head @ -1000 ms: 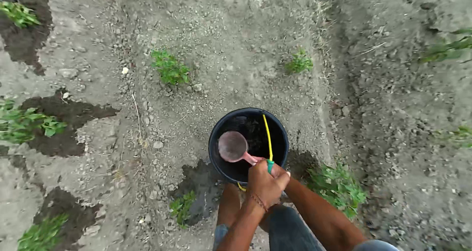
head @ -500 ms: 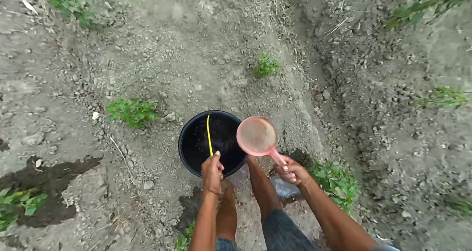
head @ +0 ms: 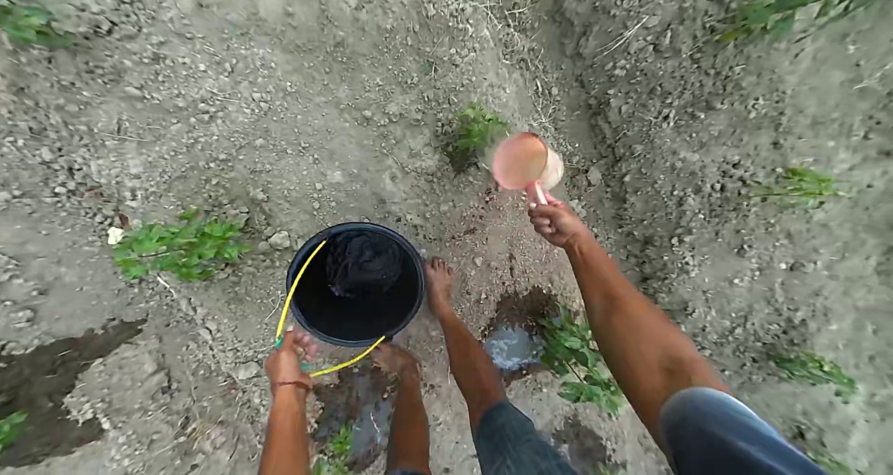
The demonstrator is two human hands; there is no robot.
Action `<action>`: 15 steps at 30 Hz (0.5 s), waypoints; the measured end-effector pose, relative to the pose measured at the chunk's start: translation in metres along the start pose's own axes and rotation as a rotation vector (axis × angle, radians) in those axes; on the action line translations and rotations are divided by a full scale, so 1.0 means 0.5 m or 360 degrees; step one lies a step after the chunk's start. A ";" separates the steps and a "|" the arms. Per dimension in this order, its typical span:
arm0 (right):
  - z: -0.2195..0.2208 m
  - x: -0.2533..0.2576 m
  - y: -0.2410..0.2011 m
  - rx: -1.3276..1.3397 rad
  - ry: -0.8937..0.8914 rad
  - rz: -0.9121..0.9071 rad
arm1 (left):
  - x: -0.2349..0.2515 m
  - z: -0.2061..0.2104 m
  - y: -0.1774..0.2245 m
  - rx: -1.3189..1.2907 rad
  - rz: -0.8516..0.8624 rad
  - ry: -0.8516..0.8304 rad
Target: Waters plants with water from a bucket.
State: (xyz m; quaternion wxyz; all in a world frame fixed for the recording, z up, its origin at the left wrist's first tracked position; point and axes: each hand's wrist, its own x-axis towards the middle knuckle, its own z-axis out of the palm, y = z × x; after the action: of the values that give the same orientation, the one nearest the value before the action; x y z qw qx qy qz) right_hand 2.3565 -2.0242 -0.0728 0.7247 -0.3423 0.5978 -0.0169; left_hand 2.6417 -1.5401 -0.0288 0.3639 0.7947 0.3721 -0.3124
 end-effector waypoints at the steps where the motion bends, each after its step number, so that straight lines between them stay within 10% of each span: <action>1: 0.000 0.014 -0.014 -0.0030 0.0021 -0.0009 | 0.034 -0.007 -0.008 -0.0007 -0.0057 0.0023; 12: 0.050 0.054 -0.099 -0.0339 -0.0065 -0.0144 | 0.172 -0.022 -0.038 -0.0039 -0.0254 -0.0205; 15: 0.097 0.010 -0.107 -0.0113 -0.0682 -0.0471 | 0.163 -0.026 -0.033 -0.0083 -0.0234 -0.0271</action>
State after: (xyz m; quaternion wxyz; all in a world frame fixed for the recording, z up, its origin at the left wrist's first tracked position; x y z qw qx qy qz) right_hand 2.4211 -2.0442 -0.0472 0.8119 -0.4470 0.3745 -0.0287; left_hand 2.6741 -1.4923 -0.0897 0.3907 0.7262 0.4051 -0.3948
